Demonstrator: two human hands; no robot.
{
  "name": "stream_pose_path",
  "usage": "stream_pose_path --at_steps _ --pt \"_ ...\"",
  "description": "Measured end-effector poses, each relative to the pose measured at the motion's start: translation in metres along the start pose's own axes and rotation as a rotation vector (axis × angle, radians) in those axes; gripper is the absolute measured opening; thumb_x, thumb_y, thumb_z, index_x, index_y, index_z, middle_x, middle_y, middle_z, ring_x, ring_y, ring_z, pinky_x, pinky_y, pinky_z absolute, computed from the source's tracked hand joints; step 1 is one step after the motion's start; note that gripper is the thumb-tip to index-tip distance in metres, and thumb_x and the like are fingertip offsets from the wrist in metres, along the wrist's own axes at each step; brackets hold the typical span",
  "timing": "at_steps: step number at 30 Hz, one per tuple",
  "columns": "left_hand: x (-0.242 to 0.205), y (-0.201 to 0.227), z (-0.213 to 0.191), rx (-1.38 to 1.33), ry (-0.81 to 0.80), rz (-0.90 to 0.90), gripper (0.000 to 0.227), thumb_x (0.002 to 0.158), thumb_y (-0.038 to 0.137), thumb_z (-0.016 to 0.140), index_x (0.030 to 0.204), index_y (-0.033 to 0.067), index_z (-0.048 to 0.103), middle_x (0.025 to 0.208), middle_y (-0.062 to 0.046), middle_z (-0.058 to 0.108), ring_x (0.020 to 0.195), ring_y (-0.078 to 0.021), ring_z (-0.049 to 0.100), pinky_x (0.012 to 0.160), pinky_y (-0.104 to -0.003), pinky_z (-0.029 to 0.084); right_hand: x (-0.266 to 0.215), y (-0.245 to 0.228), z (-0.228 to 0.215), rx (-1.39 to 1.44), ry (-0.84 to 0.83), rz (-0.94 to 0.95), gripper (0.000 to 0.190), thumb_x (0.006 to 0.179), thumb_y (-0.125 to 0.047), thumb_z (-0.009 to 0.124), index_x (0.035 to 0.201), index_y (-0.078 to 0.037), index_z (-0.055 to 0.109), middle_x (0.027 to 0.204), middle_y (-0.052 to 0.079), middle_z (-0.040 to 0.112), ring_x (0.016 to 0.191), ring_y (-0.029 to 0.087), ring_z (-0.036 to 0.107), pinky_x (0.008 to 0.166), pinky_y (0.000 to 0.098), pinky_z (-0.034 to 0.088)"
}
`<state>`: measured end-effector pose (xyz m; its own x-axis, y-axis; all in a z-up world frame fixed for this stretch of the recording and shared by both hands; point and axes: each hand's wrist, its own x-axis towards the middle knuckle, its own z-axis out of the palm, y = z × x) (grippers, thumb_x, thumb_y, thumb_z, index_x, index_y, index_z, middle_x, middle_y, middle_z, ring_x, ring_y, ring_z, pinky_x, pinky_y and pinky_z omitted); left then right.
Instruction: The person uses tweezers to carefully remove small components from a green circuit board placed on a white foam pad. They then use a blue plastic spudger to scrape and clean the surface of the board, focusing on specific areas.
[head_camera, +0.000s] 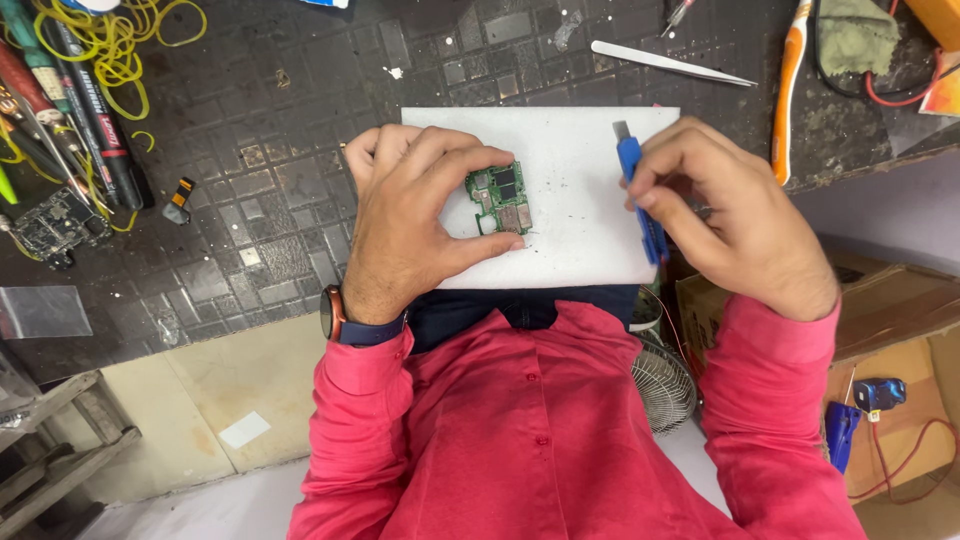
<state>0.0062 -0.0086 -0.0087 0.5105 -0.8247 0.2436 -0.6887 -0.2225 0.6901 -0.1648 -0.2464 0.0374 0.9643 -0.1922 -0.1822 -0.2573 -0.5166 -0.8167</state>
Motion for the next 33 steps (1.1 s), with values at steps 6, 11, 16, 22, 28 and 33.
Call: stream_pose_path --at_steps 6,11,16,22,28,33 --pt "-0.002 -0.002 -0.001 -0.025 -0.011 -0.001 0.071 0.068 0.045 0.095 0.129 0.0183 0.070 0.118 0.003 0.065 0.115 -0.0233 0.053 0.108 -0.045 0.028 0.004 -0.019 0.023 -0.297 0.110 -0.196 0.041 0.092 0.011 0.059 0.131 -0.003 0.060 0.104 0.016 0.060 0.098 0.034 0.062 0.087 0.0427 0.052" --pt "0.000 -0.002 -0.001 -0.002 -0.002 0.024 0.065 0.067 0.048 0.095 0.122 0.0205 0.072 0.113 0.001 0.064 0.111 -0.0233 0.052 0.105 -0.045 0.028 0.014 -0.023 0.041 -0.414 0.162 -0.265 0.048 0.085 0.014 0.058 0.130 -0.004 0.061 0.103 0.014 0.062 0.097 0.035 0.059 0.088 0.0450 0.050" --pt "-0.001 -0.004 -0.002 -0.014 -0.021 0.029 0.066 0.068 0.048 0.095 0.123 0.0203 0.072 0.113 0.002 0.065 0.109 -0.0215 0.054 0.104 -0.045 0.027 0.013 -0.026 0.046 -0.483 0.217 -0.261 0.041 0.091 0.012 0.061 0.130 -0.002 0.063 0.102 0.012 0.065 0.096 0.032 0.059 0.087 0.0431 0.050" --pt "-0.001 -0.005 -0.002 -0.022 -0.018 0.027 0.065 0.069 0.045 0.095 0.124 0.0192 0.071 0.114 0.002 0.067 0.110 -0.0214 0.055 0.106 -0.045 0.028 -0.006 -0.062 0.027 -0.887 0.155 -0.099 0.027 0.093 -0.002 0.067 0.119 -0.008 0.071 0.091 0.006 0.070 0.085 0.025 0.065 0.075 0.0384 0.051" --pt "0.001 -0.003 -0.002 -0.022 -0.027 0.027 0.064 0.070 0.044 0.095 0.124 0.0186 0.071 0.113 0.003 0.069 0.107 -0.0209 0.055 0.105 -0.044 0.027 -0.003 -0.086 -0.003 -1.119 0.044 -0.004 0.025 0.093 -0.011 0.068 0.117 -0.014 0.075 0.085 0.002 0.070 0.082 0.020 0.068 0.070 0.0333 0.055" --pt "0.000 -0.003 -0.003 -0.018 -0.025 0.018 0.064 0.071 0.047 0.094 0.124 0.0191 0.071 0.110 0.003 0.068 0.107 -0.0212 0.055 0.105 -0.044 0.027 0.011 -0.085 -0.010 -1.050 0.021 -0.079 0.032 0.088 -0.025 0.073 0.119 -0.017 0.075 0.086 0.002 0.067 0.084 0.022 0.068 0.069 0.0341 0.055"
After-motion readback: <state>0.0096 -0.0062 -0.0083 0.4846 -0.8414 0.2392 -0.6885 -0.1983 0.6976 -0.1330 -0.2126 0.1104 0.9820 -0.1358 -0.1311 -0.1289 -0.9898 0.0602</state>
